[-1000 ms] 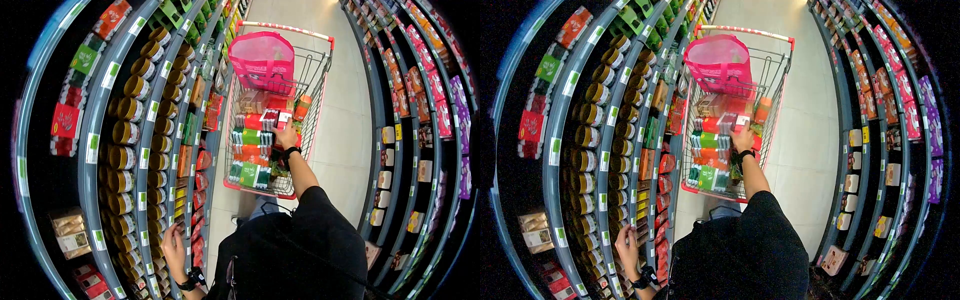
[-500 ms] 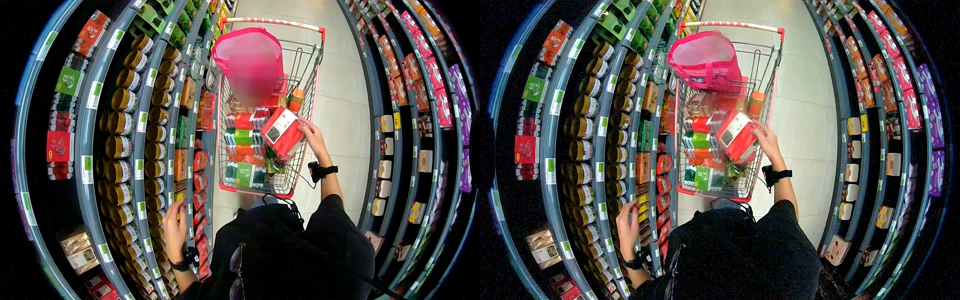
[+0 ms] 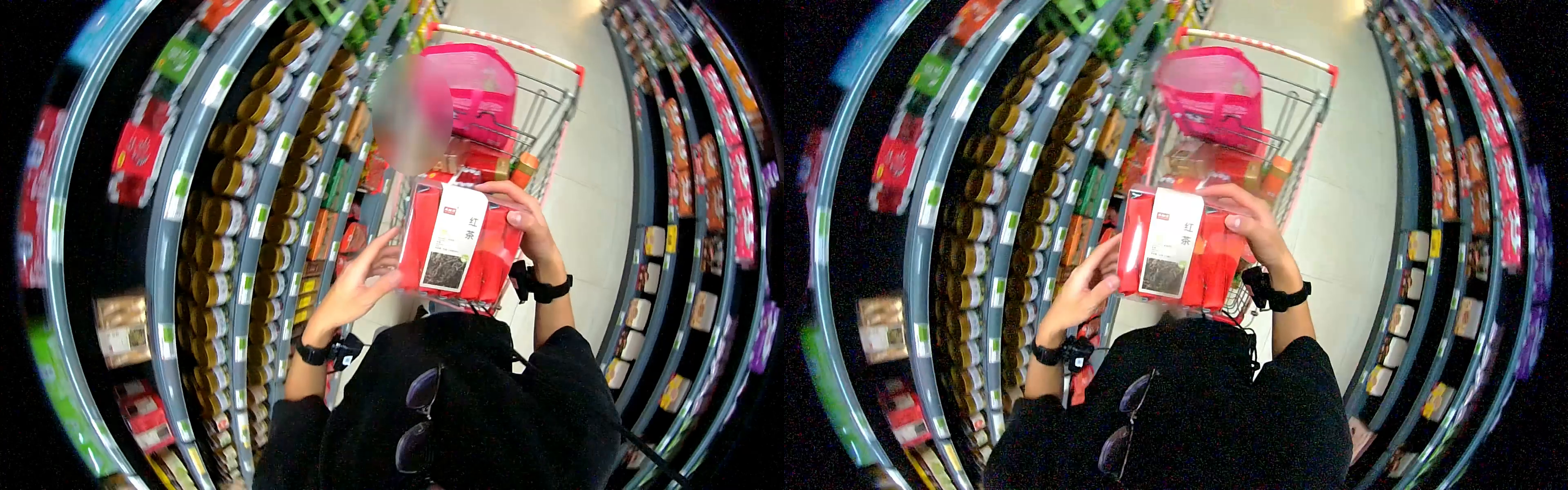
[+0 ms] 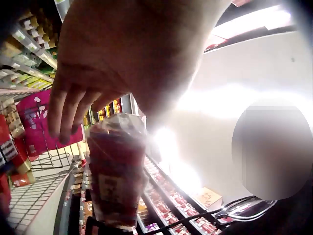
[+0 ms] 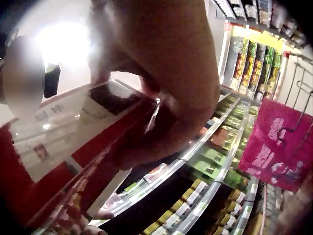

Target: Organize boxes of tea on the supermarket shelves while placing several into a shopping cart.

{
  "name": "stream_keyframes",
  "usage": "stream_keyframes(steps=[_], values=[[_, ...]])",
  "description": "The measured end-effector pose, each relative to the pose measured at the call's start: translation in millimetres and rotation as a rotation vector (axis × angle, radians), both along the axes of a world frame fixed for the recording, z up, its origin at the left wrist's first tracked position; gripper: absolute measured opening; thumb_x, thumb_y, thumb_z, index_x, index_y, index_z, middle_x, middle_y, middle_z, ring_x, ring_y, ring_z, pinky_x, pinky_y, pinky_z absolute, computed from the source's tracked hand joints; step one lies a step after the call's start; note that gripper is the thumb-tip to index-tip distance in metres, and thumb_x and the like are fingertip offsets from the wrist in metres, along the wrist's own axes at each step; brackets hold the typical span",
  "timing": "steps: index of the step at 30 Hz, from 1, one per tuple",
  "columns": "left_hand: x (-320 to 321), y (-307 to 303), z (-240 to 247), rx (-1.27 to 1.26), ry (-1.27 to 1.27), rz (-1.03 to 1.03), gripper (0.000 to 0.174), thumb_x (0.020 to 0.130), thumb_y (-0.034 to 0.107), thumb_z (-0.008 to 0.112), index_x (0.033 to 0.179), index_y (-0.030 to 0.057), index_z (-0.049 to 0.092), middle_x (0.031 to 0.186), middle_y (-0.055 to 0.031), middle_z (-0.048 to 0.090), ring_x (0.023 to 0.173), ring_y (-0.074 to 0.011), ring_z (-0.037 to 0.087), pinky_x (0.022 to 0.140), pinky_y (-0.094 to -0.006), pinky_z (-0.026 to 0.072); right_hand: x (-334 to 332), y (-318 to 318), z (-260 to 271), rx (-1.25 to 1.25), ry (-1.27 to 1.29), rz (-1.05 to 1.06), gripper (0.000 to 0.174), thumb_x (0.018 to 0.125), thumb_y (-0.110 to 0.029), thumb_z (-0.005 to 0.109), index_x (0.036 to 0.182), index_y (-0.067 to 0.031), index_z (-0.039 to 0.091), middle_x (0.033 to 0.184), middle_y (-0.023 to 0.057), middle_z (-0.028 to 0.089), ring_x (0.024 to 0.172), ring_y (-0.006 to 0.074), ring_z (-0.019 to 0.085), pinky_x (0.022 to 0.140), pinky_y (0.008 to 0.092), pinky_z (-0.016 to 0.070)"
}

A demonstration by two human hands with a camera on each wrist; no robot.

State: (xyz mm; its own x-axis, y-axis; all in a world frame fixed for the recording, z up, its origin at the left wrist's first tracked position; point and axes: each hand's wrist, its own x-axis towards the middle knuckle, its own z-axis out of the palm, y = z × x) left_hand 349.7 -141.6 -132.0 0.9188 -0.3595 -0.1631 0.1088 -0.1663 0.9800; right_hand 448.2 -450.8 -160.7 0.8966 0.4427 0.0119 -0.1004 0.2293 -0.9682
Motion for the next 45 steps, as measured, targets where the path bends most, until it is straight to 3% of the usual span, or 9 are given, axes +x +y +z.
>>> stream_keyframes(steps=[4,9,12,17,18,28,31,40,45], values=[[-18.1,12.0,14.0,-0.048,0.048,0.163,0.073,0.093,0.022,0.074,0.152,0.0023,0.035,0.133,-0.0156,0.06,0.112,-0.0209,0.063,0.096,-0.0369,0.0519,-1.7,44.3,-8.9,-0.047,-0.057,-0.062,0.063,0.086,-0.045,0.063,0.131,-0.0003,0.058,0.136,0.011,0.056,0.129,0.0225,0.052,0.109,0.0364,0.0388],[-61.4,48.4,12.3,-0.154,-0.049,0.44,0.075,0.092,0.027,0.076,0.149,-0.0015,0.037,0.117,-0.0154,0.065,0.105,-0.0179,0.063,0.089,-0.0341,0.0539,-21.4,124.0,8.2,0.195,-0.009,0.07,0.085,0.093,-0.035,0.067,0.157,-0.0036,0.022,0.158,0.0133,0.033,0.142,0.0279,0.038,0.116,0.0439,0.0333],[-87.2,60.8,-0.9,-0.215,-0.156,0.561,0.077,0.092,0.028,0.076,0.149,-0.0035,0.037,0.111,-0.0143,0.067,0.1,-0.015,0.063,0.084,-0.0298,0.0533,-15.0,122.6,-47.8,-0.067,0.074,0.125,0.088,0.096,-0.029,0.067,0.16,-0.0071,0.012,0.156,0.0154,0.034,0.139,0.028,0.041,0.115,0.0428,0.0345],[-144.7,90.6,-4.4,-0.221,-0.167,0.817,0.078,0.091,0.027,0.076,0.151,-0.0015,0.035,0.114,-0.0142,0.068,0.102,-0.0137,0.064,0.087,-0.0282,0.0518,-55.5,183.4,-19.5,-0.114,0.087,0.514,0.091,0.091,-0.015,0.071,0.16,-0.0059,0.013,0.154,0.014,0.036,0.135,0.0258,0.042,0.112,0.0381,0.0359],[-158.9,96.3,0.6,-0.235,-0.166,0.841,0.076,0.092,0.024,0.076,0.152,0.0002,0.035,0.116,-0.0129,0.067,0.102,-0.0134,0.063,0.088,-0.0281,0.0516,-69.7,199.8,1.6,-0.151,0.078,0.523,0.093,0.089,-0.007,0.069,0.16,-0.0051,0.01,0.154,0.02,0.036,0.136,0.0284,0.042,0.113,0.0391,0.0345],[-271.6,155.5,48.8,-0.065,-0.266,1.003,0.072,0.092,0.021,0.075,0.151,0.0024,0.036,0.127,-0.0164,0.063,0.111,-0.0214,0.065,0.096,-0.0331,0.0533,-147.8,301.1,59.4,-0.043,-0.129,0.755,0.084,0.089,-0.011,0.074,0.155,-0.0007,0.022,0.146,0.0141,0.046,0.133,0.0234,0.048,0.112,0.0387,0.0398],[-295.6,167.8,58.3,-0.218,-0.249,1.069,0.07,0.093,0.017,0.073,0.15,0.0003,0.037,0.134,-0.0171,0.06,0.117,-0.0219,0.062,0.1,-0.035,0.0508,-175.3,328.0,76.0,0.05,-0.172,0.778,0.099,0.086,-0.007,0.077,0.159,-0.0053,0.01,0.152,0.0126,0.039,0.136,0.0218,0.045,0.112,0.0384,0.0394],[-352.8,210.6,68.1,-0.188,-0.471,1.34,0.065,0.094,0.025,0.067,0.145,-0.0046,0.041,0.13,-0.0177,0.062,0.118,-0.0226,0.061,0.103,-0.0356,0.0453,-230.6,387.2,107.0,0.014,-0.232,0.883,0.11,0.088,-0.019,0.079,0.162,-0.0144,-0.003,0.139,0.0207,0.051,0.12,0.0254,0.06,0.098,0.039,0.0526],[-372.8,232.5,93.3,0.032,-0.572,1.343,0.065,0.099,0.023,0.062,0.151,-0.0007,0.03,0.136,-0.0204,0.056,0.122,-0.0237,0.058,0.104,-0.0371,0.0455,-257.5,430.4,135.1,0.101,-0.331,0.814,0.084,0.097,-0.007,0.064,0.161,-0.0078,0.009,0.146,0.0157,0.045,0.13,0.0227,0.05,0.102,0.0369,0.0509]])
